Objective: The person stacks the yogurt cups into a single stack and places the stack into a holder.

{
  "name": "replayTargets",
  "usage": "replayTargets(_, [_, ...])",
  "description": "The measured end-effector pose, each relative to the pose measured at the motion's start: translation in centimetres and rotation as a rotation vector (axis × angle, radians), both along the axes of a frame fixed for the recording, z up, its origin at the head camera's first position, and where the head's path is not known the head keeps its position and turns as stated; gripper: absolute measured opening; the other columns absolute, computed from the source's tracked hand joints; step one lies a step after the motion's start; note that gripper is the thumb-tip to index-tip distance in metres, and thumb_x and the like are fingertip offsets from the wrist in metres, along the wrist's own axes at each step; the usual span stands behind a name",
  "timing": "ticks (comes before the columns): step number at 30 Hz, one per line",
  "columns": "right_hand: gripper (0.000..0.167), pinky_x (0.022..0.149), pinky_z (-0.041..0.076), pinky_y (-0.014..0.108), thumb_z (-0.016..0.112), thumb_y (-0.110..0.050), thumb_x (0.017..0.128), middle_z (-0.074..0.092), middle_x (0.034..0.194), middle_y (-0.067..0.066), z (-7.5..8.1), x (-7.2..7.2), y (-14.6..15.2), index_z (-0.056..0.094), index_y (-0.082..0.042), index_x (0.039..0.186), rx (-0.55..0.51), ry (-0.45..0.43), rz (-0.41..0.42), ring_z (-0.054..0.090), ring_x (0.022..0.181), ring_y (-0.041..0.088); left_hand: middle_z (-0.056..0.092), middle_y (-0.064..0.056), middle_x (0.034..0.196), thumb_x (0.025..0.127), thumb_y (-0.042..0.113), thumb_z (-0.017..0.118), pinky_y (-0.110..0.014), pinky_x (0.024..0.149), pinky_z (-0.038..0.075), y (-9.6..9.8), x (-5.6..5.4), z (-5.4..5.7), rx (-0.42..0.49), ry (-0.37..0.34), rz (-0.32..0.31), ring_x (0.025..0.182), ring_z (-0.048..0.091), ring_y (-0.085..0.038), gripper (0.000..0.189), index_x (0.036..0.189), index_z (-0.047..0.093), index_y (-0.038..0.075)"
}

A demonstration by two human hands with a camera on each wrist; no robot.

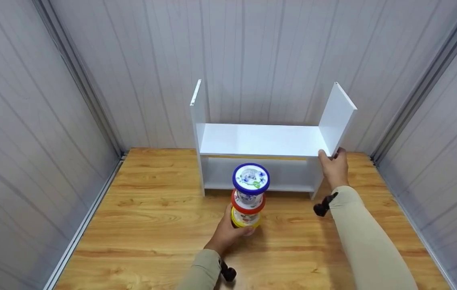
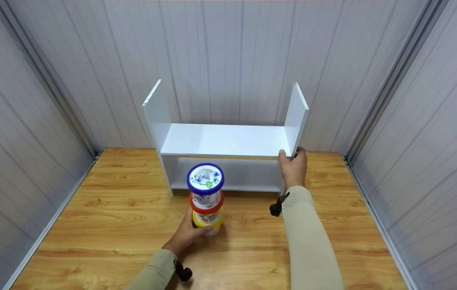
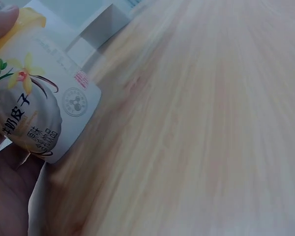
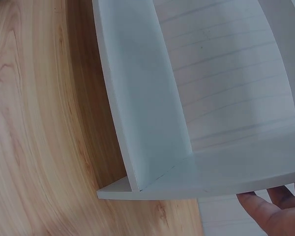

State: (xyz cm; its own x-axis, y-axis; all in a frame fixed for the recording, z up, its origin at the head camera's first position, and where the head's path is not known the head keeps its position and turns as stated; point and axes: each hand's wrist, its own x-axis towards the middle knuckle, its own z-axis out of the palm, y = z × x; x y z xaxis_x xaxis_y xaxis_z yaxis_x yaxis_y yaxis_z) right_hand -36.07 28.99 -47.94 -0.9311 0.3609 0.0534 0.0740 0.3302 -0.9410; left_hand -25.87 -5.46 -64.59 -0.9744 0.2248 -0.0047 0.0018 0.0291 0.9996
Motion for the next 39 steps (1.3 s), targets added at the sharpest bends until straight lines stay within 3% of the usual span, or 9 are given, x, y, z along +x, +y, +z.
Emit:
replayTargets(8, [0.082,0.117,0.035,0.046,0.056,-0.043,0.098,0.03,0.159,0.024,0.2,0.3,-0.3,0.018,-0.003,0.158,-0.022,0.003,0.006,0.035,0.144,0.035,0.054,0.002,0.141,0.07,0.03,0.094,-0.052,0.117,0.035,0.1,-0.2,0.3,-0.028,0.057,-0.009,0.128,0.053,-0.023,0.11,0.156,0.025,0.025])
replayTargets(20, [0.083,0.118,0.033,0.047,0.056,-0.045,0.099,0.027,0.162,0.022,0.0,0.0,-0.7,0.016,-0.006,0.16,-0.025,-0.024,0.01,0.033,0.146,0.036,0.056,0.002,0.139,0.071,0.031,0.094,-0.055,0.116,0.034,0.8,-0.5,0.8,-0.006,-0.004,-0.002,0.128,0.053,-0.025,0.105,0.153,0.03,0.03])
replayTargets(31, [0.082,0.117,0.035,0.048,0.056,-0.045,0.099,0.029,0.16,0.023,0.1,0.0,-0.7,0.016,-0.006,0.16,-0.052,-0.028,0.014,0.035,0.145,0.036,0.058,0.004,0.135,0.072,0.034,0.093,-0.054,0.113,0.039,0.8,-1.1,2.5,-0.036,0.034,-0.028,0.124,0.056,-0.023,0.1,0.151,0.033,0.034])
replayTargets(39, [0.078,0.113,0.039,0.047,0.056,-0.043,0.098,0.039,0.152,0.027,-0.1,-0.1,-0.4,0.024,-0.001,0.155,0.009,0.002,0.001,0.043,0.136,0.036,0.059,0.005,0.134,0.073,0.036,0.092,-0.054,0.113,0.04,0.8,-1.4,4.2,-0.08,0.096,-0.048,0.123,0.056,-0.022,0.096,0.15,0.033,0.035])
